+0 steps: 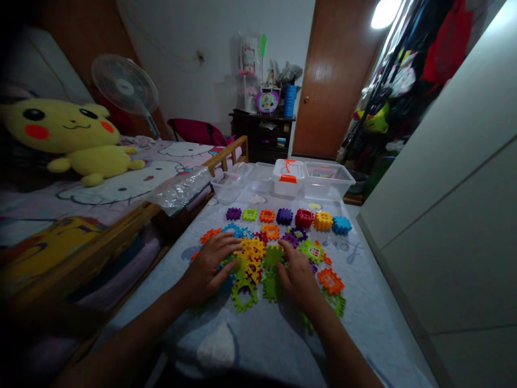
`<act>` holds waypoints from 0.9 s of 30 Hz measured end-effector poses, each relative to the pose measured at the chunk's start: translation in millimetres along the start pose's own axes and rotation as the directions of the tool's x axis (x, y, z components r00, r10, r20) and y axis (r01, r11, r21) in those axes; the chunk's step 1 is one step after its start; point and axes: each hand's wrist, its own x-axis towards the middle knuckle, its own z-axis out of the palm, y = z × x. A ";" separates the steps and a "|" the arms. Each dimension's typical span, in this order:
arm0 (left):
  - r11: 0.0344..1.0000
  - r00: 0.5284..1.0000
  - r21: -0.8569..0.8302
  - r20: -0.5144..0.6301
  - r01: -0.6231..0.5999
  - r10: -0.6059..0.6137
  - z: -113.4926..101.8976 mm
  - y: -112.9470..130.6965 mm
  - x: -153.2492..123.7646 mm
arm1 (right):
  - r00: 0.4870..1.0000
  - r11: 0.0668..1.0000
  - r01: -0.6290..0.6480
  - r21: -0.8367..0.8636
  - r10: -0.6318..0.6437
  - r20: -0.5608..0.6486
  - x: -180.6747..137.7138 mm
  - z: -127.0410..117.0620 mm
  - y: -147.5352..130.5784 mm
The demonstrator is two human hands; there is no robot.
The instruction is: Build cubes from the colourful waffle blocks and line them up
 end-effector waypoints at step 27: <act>0.994 0.971 0.055 0.214 0.093 -0.103 3.9 -1.4 18.5 | 0.914 0.915 0.359 -0.184 -0.305 0.270 -3.3 24.5 -54.0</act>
